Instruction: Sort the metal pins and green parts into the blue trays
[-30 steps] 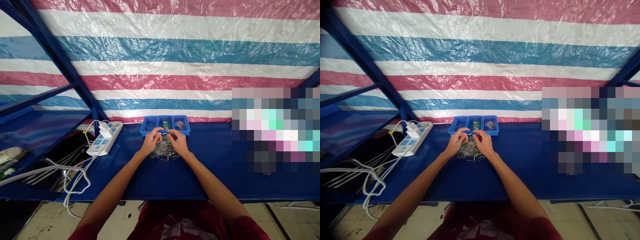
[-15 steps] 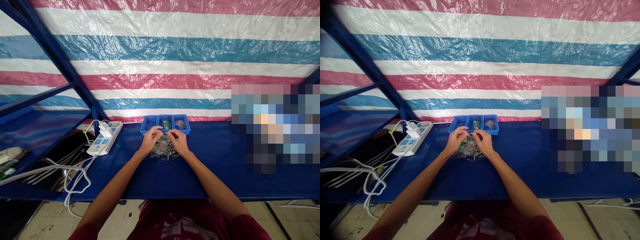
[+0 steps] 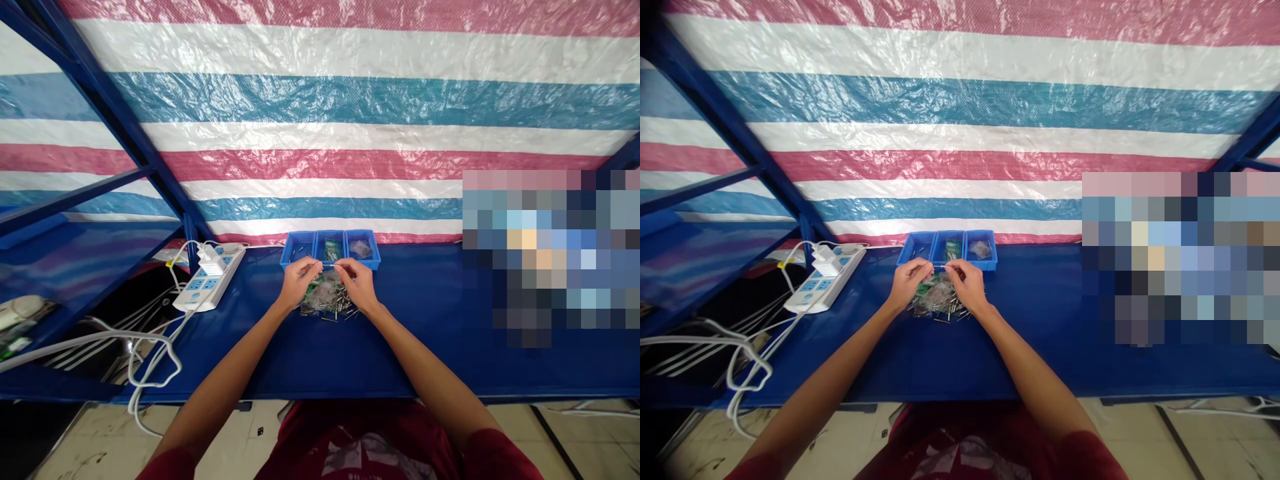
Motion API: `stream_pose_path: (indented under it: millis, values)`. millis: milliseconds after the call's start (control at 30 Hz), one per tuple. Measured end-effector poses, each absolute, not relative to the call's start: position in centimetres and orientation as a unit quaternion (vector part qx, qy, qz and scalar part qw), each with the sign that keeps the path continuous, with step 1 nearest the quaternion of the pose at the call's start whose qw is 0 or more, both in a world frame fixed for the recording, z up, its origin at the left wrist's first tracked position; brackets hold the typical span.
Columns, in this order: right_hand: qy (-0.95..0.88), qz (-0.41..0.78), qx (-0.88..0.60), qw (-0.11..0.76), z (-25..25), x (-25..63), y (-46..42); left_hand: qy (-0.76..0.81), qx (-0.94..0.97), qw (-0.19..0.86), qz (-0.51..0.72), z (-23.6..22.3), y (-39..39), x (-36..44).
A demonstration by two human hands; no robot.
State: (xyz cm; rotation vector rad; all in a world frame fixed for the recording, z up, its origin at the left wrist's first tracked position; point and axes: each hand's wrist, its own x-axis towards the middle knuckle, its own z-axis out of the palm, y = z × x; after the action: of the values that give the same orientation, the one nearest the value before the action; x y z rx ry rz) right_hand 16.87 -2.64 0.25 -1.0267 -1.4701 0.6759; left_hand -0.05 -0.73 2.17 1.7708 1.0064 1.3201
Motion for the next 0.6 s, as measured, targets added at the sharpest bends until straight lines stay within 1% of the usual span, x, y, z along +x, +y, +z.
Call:
stream_pose_path:
  millis: [300, 500, 600]
  values:
    - [-0.617, 0.321, -0.435, 0.572, 0.11, 16.53, -2.74, 0.397, 0.656, 0.351, 0.538, 1.55, -0.41, 0.32]
    - [-0.633, 0.298, -0.448, 0.556, -0.10, 16.35, -2.66, 0.367, 0.633, 0.391, 0.559, 1.83, -0.53, 0.52]
    - [-0.626, 0.301, -0.455, 0.558, 0.12, 16.40, -2.73, 0.365, 0.655, 0.377, 0.544, 1.75, -0.50, 0.33]
